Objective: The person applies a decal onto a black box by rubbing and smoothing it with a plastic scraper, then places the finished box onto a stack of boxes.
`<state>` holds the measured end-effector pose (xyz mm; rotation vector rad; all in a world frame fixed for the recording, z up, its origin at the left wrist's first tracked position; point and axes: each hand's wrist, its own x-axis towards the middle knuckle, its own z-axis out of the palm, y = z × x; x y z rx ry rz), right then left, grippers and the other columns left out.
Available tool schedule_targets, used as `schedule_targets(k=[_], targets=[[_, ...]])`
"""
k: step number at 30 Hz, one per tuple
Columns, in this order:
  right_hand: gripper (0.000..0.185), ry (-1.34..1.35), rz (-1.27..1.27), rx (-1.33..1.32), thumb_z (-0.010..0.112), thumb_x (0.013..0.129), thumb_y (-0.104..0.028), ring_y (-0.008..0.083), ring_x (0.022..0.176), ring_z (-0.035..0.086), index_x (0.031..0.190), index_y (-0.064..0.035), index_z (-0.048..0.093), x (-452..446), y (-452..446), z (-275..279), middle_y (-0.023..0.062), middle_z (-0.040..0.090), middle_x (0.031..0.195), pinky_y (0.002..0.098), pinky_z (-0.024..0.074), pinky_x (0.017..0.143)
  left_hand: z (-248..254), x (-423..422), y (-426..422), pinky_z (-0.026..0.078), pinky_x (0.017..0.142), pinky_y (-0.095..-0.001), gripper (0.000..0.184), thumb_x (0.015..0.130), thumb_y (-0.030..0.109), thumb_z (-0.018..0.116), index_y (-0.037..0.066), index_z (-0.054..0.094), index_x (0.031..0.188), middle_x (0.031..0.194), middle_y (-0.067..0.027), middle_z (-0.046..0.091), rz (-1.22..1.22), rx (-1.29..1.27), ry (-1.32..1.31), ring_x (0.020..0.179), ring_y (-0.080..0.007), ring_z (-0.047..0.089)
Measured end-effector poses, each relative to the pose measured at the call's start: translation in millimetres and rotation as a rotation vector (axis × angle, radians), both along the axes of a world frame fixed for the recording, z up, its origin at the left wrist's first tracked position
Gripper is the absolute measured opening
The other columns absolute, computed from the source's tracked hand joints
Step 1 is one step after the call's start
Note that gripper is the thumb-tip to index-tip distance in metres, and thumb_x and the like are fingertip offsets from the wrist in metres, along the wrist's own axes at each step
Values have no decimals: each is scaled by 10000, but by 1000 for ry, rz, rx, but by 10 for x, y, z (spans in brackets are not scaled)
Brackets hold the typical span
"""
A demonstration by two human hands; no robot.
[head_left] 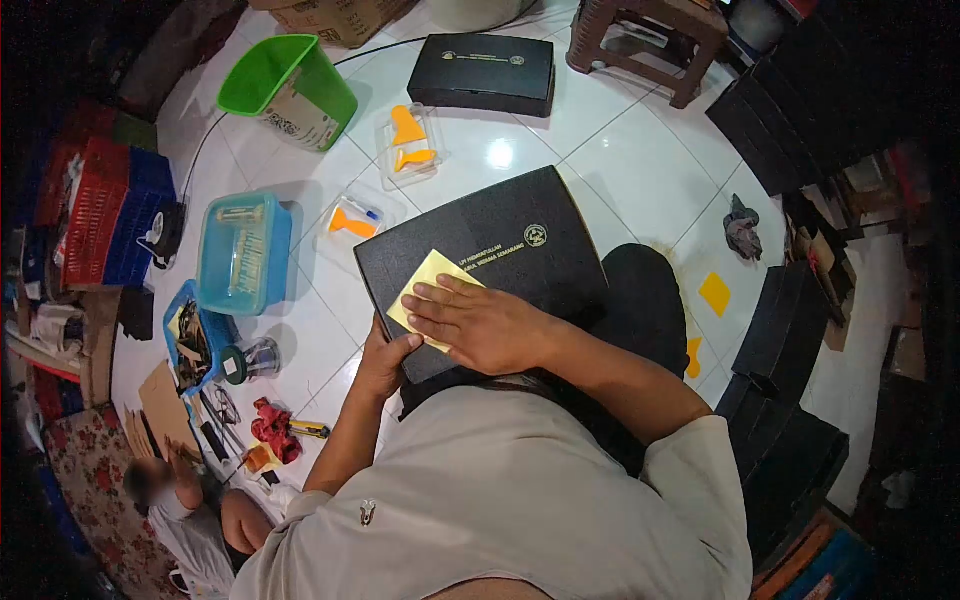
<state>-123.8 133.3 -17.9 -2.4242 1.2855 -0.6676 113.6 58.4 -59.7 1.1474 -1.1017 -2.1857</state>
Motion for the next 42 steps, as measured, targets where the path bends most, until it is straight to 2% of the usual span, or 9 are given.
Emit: schedule_targets(k=[6, 7, 12, 15, 17, 20, 27, 31, 42], targets=[[546, -15, 69, 87, 622, 935, -202, 240, 1526, 321, 1444, -28, 530, -167, 358, 167, 115, 424, 1596, 446, 230, 1276, -31, 6, 0, 446, 1106, -418, 900, 749, 128, 770, 48, 330, 1530, 1405, -122, 535, 18, 14, -26, 1285, -272, 545], [475, -63, 41, 30, 645, 905, -170, 271, 1448, 449, 1354, -24, 603, -204, 433, 169, 121, 530, 1510, 452, 329, 1235, -54, 11, -11, 436, 1111, -425, 911, 743, 136, 771, 48, 327, 1533, 1411, -124, 533, 1, -4, -31, 1287, -278, 542], [369, -169, -51, 221, 651, 848, -113, 329, 1246, 629, 1207, -30, 676, -622, 732, 510, 160, 674, 1300, 481, 460, 1134, -57, 21, -13, 405, 1132, -433, 933, 724, 148, 775, 34, 325, 1533, 1409, -133, 534, 5, 8, -42, 1304, -288, 525], [404, -180, -363, 112, 632, 835, -58, 351, 1274, 611, 1235, -14, 664, -883, 881, 677, 180, 652, 1337, 492, 443, 1139, -73, 26, -23, 392, 1137, -426, 944, 716, 148, 775, 28, 322, 1535, 1411, -135, 533, -8, -17, -47, 1312, -286, 516], [476, -2, -575, -172, 602, 818, 12, 371, 1323, 574, 1293, 4, 639, -1034, 860, 763, 194, 618, 1389, 500, 416, 1154, -46, 11, -25, 384, 1139, -420, 945, 716, 148, 771, 20, 319, 1536, 1414, -133, 531, -5, -11, -40, 1316, -286, 512], [586, 148, -808, -221, 625, 830, -16, 337, 1406, 496, 1412, -7, 560, -1094, 697, 708, 166, 540, 1493, 506, 353, 1204, -57, 12, -33, 385, 1137, -417, 943, 717, 153, 772, 11, 319, 1532, 1412, -138, 530, -17, -39, -43, 1317, -285, 510], [495, -41, -687, -68, 594, 968, -103, 401, 1446, 427, 1433, 47, 512, -767, 363, -234, 253, 485, 1514, 529, 272, 1235, -8, 17, -1, 383, 1138, -412, 972, 713, 192, 791, 4, 308, 1535, 1419, -150, 521, -11, -80, -78, 1322, -287, 507], [534, -112, -663, -8, 576, 1012, -178, 422, 1495, 337, 1479, 48, 452, -633, 294, -325, 263, 398, 1575, 539, 222, 1249, -10, 0, -14, 381, 1141, -411, 998, 708, 202, 806, -1, 293, 1539, 1438, -151, 503, -33, -105, -67, 1327, -289, 503], [582, -86, -591, 65, 558, 1002, -190, 453, 1512, 279, 1501, 69, 407, -249, 120, -252, 298, 309, 1607, 552, 185, 1254, 90, -43, 8, 370, 1154, -419, 962, 728, 159, 773, -2, 281, 1538, 1448, -151, 491, -23, -99, -80, 1337, -295, 491]])
